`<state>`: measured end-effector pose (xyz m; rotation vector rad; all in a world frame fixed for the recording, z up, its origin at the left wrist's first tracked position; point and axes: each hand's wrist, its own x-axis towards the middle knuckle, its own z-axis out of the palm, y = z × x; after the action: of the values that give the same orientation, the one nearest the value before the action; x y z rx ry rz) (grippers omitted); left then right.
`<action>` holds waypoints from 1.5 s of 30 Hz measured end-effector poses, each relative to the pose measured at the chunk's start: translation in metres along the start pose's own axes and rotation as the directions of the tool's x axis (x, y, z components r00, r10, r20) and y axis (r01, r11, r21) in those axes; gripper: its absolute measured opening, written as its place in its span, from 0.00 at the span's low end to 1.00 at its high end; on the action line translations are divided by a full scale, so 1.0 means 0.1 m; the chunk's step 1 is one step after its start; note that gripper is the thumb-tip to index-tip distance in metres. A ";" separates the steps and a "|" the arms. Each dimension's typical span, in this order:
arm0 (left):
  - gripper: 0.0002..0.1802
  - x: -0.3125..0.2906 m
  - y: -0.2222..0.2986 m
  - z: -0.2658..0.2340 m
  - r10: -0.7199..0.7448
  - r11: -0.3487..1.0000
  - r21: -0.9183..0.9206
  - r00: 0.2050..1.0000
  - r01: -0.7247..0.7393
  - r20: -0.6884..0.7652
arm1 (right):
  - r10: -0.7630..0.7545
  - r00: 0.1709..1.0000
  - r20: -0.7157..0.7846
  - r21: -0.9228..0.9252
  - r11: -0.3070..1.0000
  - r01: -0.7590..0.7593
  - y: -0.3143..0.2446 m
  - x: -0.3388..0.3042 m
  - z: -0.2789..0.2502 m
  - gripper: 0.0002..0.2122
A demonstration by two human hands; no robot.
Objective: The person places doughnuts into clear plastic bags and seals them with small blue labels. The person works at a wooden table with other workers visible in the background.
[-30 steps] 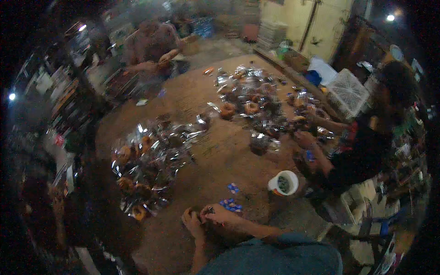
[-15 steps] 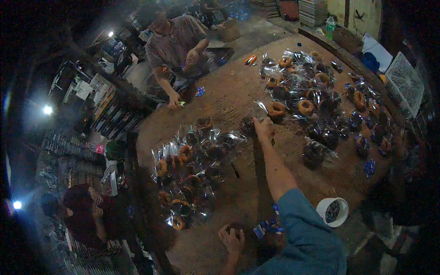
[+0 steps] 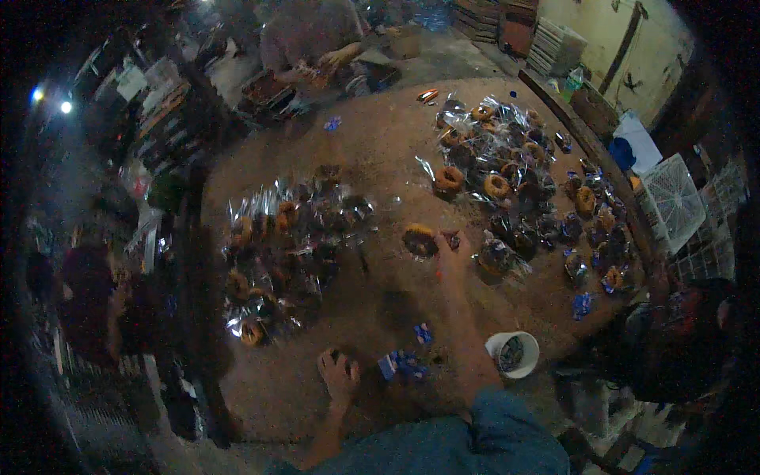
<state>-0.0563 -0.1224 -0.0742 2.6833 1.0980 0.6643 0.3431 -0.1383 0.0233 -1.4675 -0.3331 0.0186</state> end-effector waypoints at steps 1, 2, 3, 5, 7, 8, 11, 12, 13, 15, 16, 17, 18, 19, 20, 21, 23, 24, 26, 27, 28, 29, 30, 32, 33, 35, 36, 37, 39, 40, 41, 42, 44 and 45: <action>0.17 0.02 0.01 -0.03 -0.023 0.998 -0.061 1.000 0.021 -0.021 | 0.130 0.988 0.084 -0.044 0.991 -0.127 -0.22 -0.28 -0.14 0.06; 0.17 0.10 0.01 -0.04 -0.014 0.995 -0.096 0.998 0.008 -0.057 | 0.221 0.958 0.185 -0.030 0.975 -0.219 -0.42 -0.54 -0.27 0.06; 0.17 0.19 0.03 -0.09 -0.120 0.978 -0.167 0.992 0.125 0.040 | 0.302 0.910 0.285 -0.021 0.951 -0.309 -0.61 -0.78 -0.36 0.06; 0.18 0.44 0.05 -0.18 -0.251 0.808 -0.467 0.927 0.359 0.279 | 0.407 0.814 0.414 -0.088 0.908 -0.409 -0.88 -1.22 -0.48 0.07; 0.18 0.62 0.16 -0.36 -0.242 0.409 -0.715 0.823 0.567 0.514 | 0.494 0.732 0.469 -0.243 0.869 -0.431 -1.04 -1.64 -0.56 0.07; 0.17 0.60 0.28 -0.50 -0.197 0.210 -0.779 0.806 0.591 0.558 | 0.504 0.722 0.474 -0.243 0.863 -0.443 -1.11 -1.83 -0.59 0.07; 0.17 0.57 0.55 -0.94 0.129 0.302 -0.872 0.890 0.385 0.438 | 0.574 0.658 0.487 -0.139 0.795 -0.591 -1.26 -2.27 -0.61 0.05; 0.17 0.56 0.58 -1.07 0.052 0.307 -0.839 0.873 0.448 0.485 | 0.600 0.625 0.500 -0.019 0.729 -0.684 -1.32 -2.39 -0.63 0.05; 0.17 0.58 0.63 -1.17 0.009 0.284 -0.845 0.880 0.453 0.475 | 0.594 0.601 0.535 0.120 0.651 -0.749 -1.37 -2.46 -0.66 0.06; 0.17 0.53 0.67 -1.35 0.017 0.137 -0.864 0.871 0.484 0.491 | 0.583 0.658 0.476 -0.029 0.758 -0.651 -1.47 -2.59 -0.71 0.05; 0.16 0.48 0.67 -1.44 0.069 0.013 -0.863 0.860 0.505 0.505 | 0.586 0.674 0.450 -0.123 0.788 -0.603 -1.52 -2.63 -0.72 0.05; 0.16 0.44 0.66 -1.51 0.122 -0.107 -0.846 0.851 0.522 0.510 | 0.559 0.709 0.431 -0.108 0.811 -0.575 -1.54 -2.64 -0.70 0.04; 0.15 0.41 0.67 -1.57 0.136 -0.064 -0.844 0.843 0.532 0.521 | 0.558 0.726 0.402 -0.118 0.818 -0.563 -1.57 -2.65 -0.68 0.04; 0.14 0.37 0.68 -1.63 0.147 -0.021 -0.838 0.831 0.545 0.537 | 0.575 0.748 0.332 -0.159 0.816 -0.556 -1.59 -2.67 -0.66 0.04; 0.14 0.34 0.70 -1.68 0.127 0.081 -0.802 0.792 0.591 0.597 | 0.466 0.818 0.336 -0.155 0.884 -0.440 -1.60 -2.68 -0.64 0.05; 0.14 0.31 0.73 -1.71 0.034 0.037 -0.801 0.801 0.597 0.598 | 0.356 0.884 0.303 -0.180 0.932 -0.314 -1.60 -2.70 -0.61 0.06; 0.15 0.28 0.80 -1.74 -0.115 0.013 -0.782 0.778 0.623 0.618 | 0.097 0.935 0.342 -0.235 0.972 -0.015 -1.60 -2.76 -0.60 0.09; 0.15 0.27 0.82 -1.74 -0.140 -0.017 -0.794 0.785 0.608 0.604 | -0.033 0.915 0.403 -0.253 0.956 0.147 -1.59 -2.81 -0.64 0.11; 0.15 0.30 0.82 -1.72 0.005 -0.162 -0.887 0.899 0.432 0.437 | -0.177 0.829 0.530 -0.310 0.870 0.384 -1.54 -2.91 -0.71 0.14; 0.14 0.32 0.80 -1.70 0.049 0.076 -0.910 0.910 0.407 0.412 | -0.185 0.782 0.595 -0.353 0.814 0.461 -1.50 -2.94 -0.72 0.16; 0.13 0.31 0.77 -1.69 0.106 0.298 -0.902 0.929 0.311 0.355 | -0.138 0.746 0.652 -0.405 0.768 0.496 -1.45 -2.98 -0.75 0.17; 0.13 0.31 0.75 -1.68 0.158 0.458 -0.860 0.931 0.227 0.330 | -0.055 0.747 0.662 -0.395 0.821 0.411 -1.40 -3.01 -0.77 0.18; 0.12 0.30 0.72 -1.67 0.210 0.452 -0.875 0.933 0.173 0.293 | 0.060 0.738 0.672 -0.392 0.875 0.286 -1.34 -3.02 -0.78 0.18; 0.13 0.26 0.68 -1.65 0.286 0.378 -0.910 0.914 0.169 0.289 | 0.216 0.738 0.639 -0.325 0.946 0.004 -1.27 -3.01 -0.78 0.18; 0.13 0.26 0.66 -1.64 0.173 0.290 -0.911 0.921 0.292 0.350 | 0.268 0.759 0.594 -0.247 0.958 -0.145 -1.24 -3.01 -0.78 0.18; 0.15 0.24 0.67 -1.60 -0.009 0.117 -0.864 0.870 0.490 0.492 | 0.400 0.715 0.573 -0.171 0.912 -0.373 -1.23 -3.00 -0.77 0.17; 0.14 0.24 0.68 -1.57 -0.034 0.240 -0.854 0.883 0.462 0.469 | 0.473 0.654 0.591 -0.191 0.869 -0.456 -1.24 -3.01 -0.77 0.16; 0.13 0.22 0.69 -1.55 -0.059 0.373 -0.823 0.896 0.428 0.439 | 0.568 0.594 0.571 -0.234 0.805 -0.545 -1.26 -3.02 -0.77 0.16; 0.11 0.16 0.74 -1.51 -0.032 0.553 -0.792 0.957 0.259 0.290 | 0.537 0.584 0.608 -0.055 0.763 -0.644 -1.31 -3.09 -0.76 0.15; 0.10 0.12 0.76 -1.49 0.021 0.594 -0.794 0.985 0.127 0.174 | 0.516 0.569 0.640 0.018 0.730 -0.683 -1.32 -3.12 -0.76 0.15; 0.09 0.09 0.79 -1.49 0.104 0.625 -0.780 0.992 -0.008 0.073 | 0.574 0.584 0.574 -0.019 0.723 -0.691 -1.34 -3.13 -0.78 0.15; 0.08 0.06 0.79 -1.50 0.051 0.622 -0.780 0.991 0.068 0.126 | 0.609 0.583 0.538 -0.055 0.716 -0.696 -1.36 -3.14 -0.79 0.14; 0.05 0.01 0.78 -1.56 -0.005 0.595 -0.784 0.977 0.175 0.214 | 0.532 0.648 0.545 -0.120 0.815 -0.568 -1.38 -3.13 -0.79 0.13; 0.05 0.01 0.78 -1.58 -0.013 0.623 -0.754 0.966 0.210 0.258 | 0.413 0.696 0.588 -0.138 0.899 -0.416 -1.38 -3.12 -0.80 0.13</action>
<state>-0.0798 -0.1797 0.0910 1.8479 0.6711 0.5973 0.0374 -0.2979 0.0871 -1.4760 -0.5093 0.8834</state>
